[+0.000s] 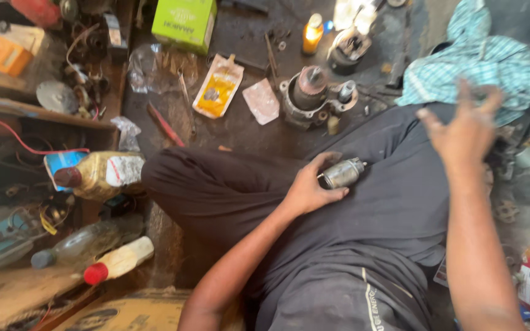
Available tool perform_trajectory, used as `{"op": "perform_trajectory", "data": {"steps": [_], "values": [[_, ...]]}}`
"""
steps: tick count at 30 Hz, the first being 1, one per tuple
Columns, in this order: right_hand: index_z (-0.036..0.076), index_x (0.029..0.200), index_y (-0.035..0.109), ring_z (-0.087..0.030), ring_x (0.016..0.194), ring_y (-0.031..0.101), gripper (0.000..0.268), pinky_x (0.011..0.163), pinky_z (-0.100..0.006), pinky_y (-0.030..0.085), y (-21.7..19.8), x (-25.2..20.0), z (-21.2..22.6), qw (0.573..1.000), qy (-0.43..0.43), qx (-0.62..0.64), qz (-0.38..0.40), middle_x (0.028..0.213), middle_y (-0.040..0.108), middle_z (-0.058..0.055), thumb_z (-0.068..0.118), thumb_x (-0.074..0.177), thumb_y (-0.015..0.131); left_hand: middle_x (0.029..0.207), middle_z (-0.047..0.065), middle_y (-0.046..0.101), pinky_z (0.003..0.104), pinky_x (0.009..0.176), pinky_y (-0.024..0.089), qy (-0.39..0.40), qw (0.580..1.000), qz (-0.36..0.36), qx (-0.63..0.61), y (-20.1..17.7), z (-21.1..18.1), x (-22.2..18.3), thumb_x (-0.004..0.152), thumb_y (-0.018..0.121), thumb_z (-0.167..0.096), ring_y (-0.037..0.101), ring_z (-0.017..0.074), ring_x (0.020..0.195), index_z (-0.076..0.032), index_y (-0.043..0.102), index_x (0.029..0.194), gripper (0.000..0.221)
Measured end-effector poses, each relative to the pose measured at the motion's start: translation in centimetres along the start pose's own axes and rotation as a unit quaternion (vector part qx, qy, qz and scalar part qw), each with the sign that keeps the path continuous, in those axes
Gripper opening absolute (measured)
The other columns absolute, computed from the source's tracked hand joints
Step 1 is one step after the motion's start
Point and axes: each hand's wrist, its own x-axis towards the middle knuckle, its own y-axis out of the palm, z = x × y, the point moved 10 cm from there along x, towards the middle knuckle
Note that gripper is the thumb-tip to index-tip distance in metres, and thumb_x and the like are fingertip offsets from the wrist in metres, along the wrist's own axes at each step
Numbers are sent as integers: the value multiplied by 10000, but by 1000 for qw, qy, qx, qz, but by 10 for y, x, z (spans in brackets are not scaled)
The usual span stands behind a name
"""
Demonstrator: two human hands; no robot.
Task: The person sits on the floor and works on a motor assembly, cleaning and lubricating parts with a cloth and oil. They handle a cylindrical component, apply lubricant, wipe surfaces, and manipulate small parts with their hands.
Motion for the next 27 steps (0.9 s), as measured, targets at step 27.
{"op": "perform_trajectory", "data": {"steps": [27], "values": [[75, 1031, 752, -441, 860, 692, 300, 725, -515, 535, 40, -65, 81, 927, 126, 255, 246, 890, 741, -197, 325, 865, 734, 1428, 164, 509, 351, 1130, 389, 98, 988, -63, -100, 80, 64, 77, 720, 806, -63, 485, 256, 1350, 15, 392, 1475, 865]]}}
